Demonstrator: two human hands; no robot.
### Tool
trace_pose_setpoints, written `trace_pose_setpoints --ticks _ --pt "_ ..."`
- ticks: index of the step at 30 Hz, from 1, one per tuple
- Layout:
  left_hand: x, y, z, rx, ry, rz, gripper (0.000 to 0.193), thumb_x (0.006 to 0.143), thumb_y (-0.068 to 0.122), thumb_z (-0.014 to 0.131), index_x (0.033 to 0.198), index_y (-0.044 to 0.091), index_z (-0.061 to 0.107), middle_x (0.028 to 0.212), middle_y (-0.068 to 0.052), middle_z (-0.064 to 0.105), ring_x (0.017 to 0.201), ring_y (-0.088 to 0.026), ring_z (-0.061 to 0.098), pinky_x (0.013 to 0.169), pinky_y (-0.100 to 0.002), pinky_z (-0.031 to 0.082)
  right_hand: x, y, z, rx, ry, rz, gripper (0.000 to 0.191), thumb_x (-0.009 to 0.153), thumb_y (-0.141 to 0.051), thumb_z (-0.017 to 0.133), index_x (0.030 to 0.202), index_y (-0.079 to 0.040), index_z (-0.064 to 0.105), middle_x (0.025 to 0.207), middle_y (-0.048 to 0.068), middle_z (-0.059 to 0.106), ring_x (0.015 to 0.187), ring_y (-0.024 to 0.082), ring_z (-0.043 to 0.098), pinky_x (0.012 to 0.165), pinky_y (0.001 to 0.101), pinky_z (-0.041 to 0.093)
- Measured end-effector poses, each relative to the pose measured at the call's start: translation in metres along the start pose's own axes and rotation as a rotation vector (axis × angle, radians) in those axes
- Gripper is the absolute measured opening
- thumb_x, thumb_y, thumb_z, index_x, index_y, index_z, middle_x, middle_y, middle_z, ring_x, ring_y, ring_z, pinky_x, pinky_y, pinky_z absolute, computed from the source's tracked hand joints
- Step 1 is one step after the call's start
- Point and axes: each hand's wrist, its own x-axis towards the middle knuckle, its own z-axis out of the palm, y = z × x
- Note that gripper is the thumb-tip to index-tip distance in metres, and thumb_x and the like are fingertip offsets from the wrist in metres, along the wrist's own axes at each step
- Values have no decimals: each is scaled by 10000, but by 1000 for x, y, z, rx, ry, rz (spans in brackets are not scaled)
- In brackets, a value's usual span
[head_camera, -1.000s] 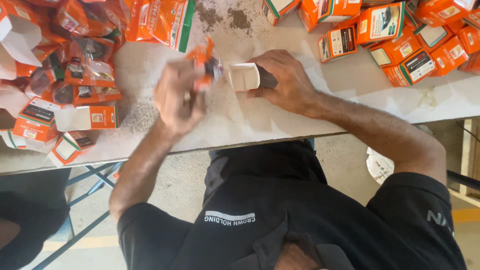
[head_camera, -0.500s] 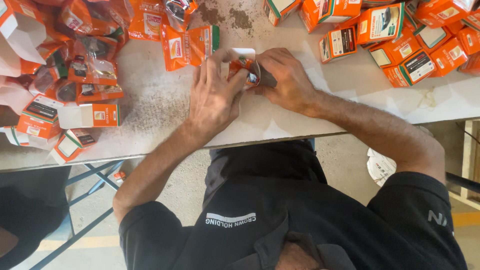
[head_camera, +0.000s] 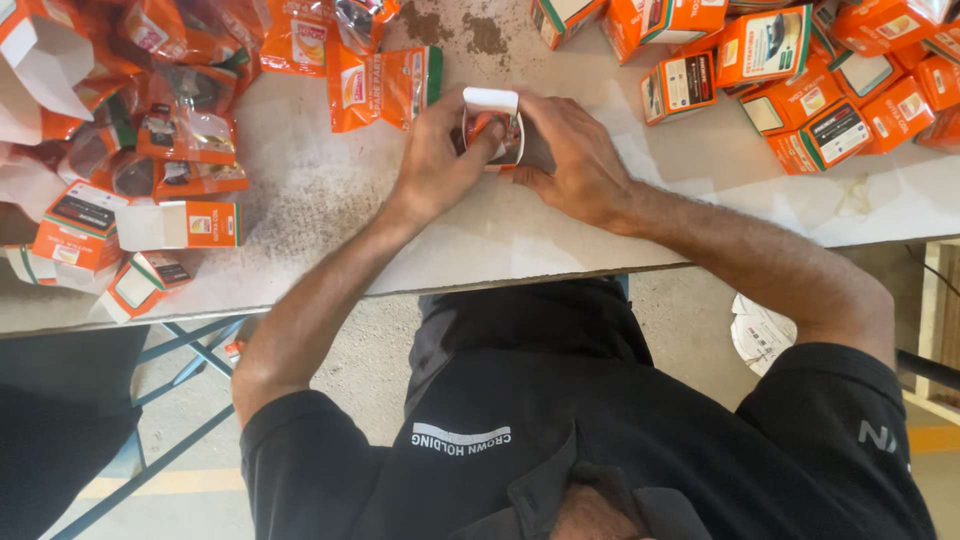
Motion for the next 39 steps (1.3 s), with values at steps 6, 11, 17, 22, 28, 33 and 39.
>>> trace_pose_setpoints --ticks 6,11,17,22,28,33,39 --pt "6 -18 10 -75 92 32 149 948 -14 658 1014 -6 525 852 -47 655 775 -59 642 616 -255 523 -2 -3 2 19 38 45 692 877 -155 922 1400 -23 488 1283 183 655 1170 392 662 973 451 550" --pt "0 -6 -10 -387 -144 4 206 960 -15 623 1148 -10 540 1031 -71 653 891 -64 608 722 -256 520 6 -12 -3 -199 -1 -157 578 837 -113 884 1323 13 597 1250 187 643 1169 390 639 967 483 529" --pt "0 9 -39 -776 -266 -265 178 969 81 622 1131 8 640 955 -77 684 758 -125 665 683 -320 618 8 -16 -6 -199 -8 -172 535 818 -83 875 1277 3 615 1262 181 637 1184 376 634 958 485 524" --pt "10 1 -31 -528 -201 -264 129 948 52 724 984 26 603 898 -79 714 724 -124 678 563 -287 557 7 -14 -2 -221 14 -176 490 824 -82 874 1229 -6 610 1296 193 636 1232 383 631 986 483 529" --pt "14 -8 -4 -331 -47 15 111 894 -96 671 917 -8 607 875 -120 696 757 -184 679 628 -325 549 2 -9 0 -122 28 -106 487 858 -102 890 1159 -32 514 1311 199 653 1198 401 641 976 478 529" --pt "-10 5 -9 255 14 586 299 762 -140 683 1040 -50 619 1247 -203 694 1199 -399 662 989 -453 578 -4 -2 2 -92 5 2 571 813 -56 872 1183 -26 438 1193 200 661 1084 422 658 892 491 536" --pt "-18 15 -25 329 -149 646 365 836 -8 810 1145 -26 616 1429 -247 582 1402 -426 501 1130 -504 499 -8 1 5 -122 4 28 565 820 -62 862 1189 -31 435 1142 187 674 1062 414 668 844 487 538"
